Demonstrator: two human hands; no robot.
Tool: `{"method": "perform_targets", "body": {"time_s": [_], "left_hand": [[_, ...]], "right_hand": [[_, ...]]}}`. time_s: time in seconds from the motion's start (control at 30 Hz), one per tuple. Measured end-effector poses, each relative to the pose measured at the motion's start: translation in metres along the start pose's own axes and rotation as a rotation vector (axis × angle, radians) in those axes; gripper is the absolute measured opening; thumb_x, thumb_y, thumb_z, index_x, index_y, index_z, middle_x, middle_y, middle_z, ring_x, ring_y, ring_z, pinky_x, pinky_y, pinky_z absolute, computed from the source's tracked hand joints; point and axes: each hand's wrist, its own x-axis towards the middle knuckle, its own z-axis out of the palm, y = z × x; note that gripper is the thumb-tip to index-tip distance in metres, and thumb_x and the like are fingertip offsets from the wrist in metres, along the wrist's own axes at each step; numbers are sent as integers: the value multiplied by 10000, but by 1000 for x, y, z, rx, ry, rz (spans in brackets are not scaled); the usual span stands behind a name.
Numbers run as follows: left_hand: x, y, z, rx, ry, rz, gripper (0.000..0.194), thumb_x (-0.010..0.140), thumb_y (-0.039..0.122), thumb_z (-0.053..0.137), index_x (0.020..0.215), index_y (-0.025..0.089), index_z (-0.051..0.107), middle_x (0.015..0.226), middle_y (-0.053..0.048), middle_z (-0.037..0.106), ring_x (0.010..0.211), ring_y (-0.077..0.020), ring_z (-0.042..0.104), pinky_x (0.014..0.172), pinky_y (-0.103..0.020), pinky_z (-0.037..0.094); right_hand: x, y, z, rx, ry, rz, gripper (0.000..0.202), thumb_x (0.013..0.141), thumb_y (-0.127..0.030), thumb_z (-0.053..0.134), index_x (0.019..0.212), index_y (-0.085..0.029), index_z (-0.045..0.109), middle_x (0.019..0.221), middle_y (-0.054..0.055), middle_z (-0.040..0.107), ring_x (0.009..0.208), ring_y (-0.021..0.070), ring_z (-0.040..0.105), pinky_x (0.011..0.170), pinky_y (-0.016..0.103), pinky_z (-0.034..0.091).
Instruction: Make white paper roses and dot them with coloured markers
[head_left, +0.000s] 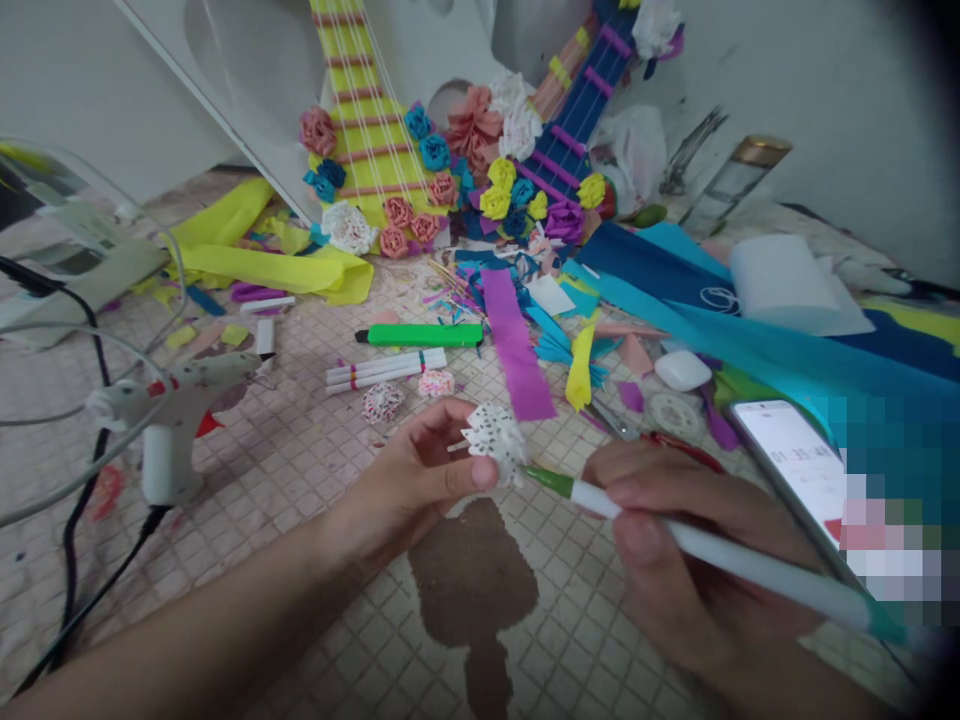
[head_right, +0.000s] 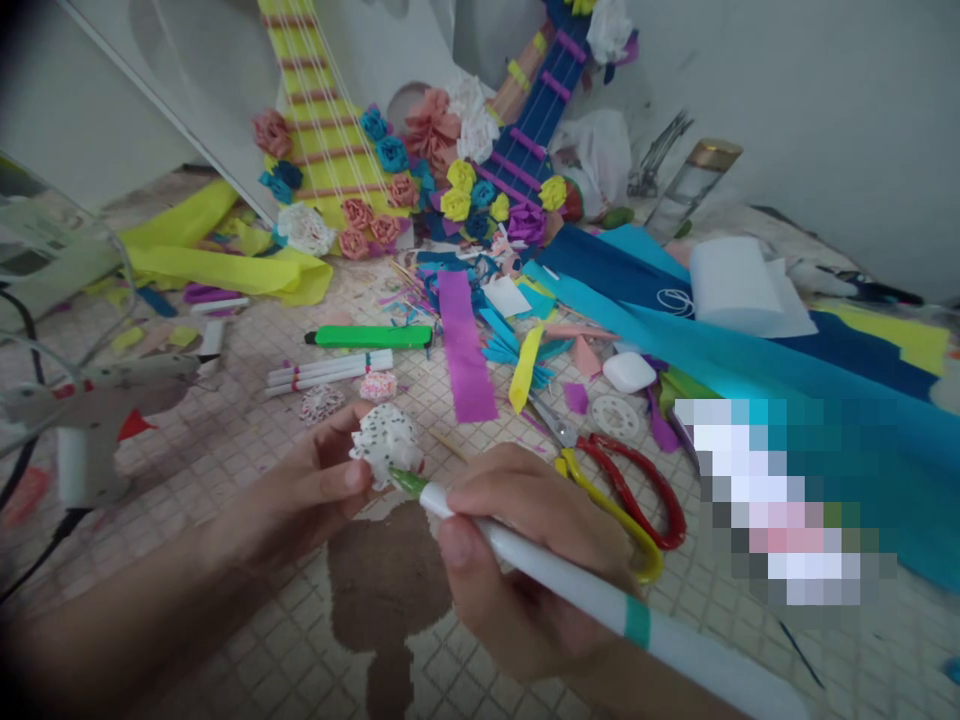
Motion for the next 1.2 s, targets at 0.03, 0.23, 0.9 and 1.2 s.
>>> {"method": "perform_targets", "body": {"time_s": [0.03,0.23,0.9,1.2], "left_hand": [[0,0,0,14,4,-2,305,595,203,814,799,157,592,756,11,651,715,-105,600,689,-215,453],[1,-1,-2,1,15,-10,306,549,186,837,757,156,614,739,21,666,658,-90,607,629,-193,462],[2,-4,-5,-18,-22,27,308,556,234,836,730,147,598,713,14,643,616,-70,573,533,-155,421],[1,0,0,-3,24,-7,329,560,265,834,752,151,591,714,19,625,654,-88,578,624,-195,434]], "right_hand": [[0,0,0,-1,-9,5,276,676,10,537,897,-127,627,699,27,599,590,131,580,475,277,506],[3,1,2,-15,25,-19,280,664,4,525,876,-136,644,640,31,600,547,146,585,444,288,510],[4,-2,2,7,-37,-10,228,692,-21,539,869,-129,634,631,41,599,547,152,590,436,279,513],[5,-4,2,-53,-86,-7,209,717,-31,517,858,-158,605,621,33,610,532,149,595,483,301,546]]}}
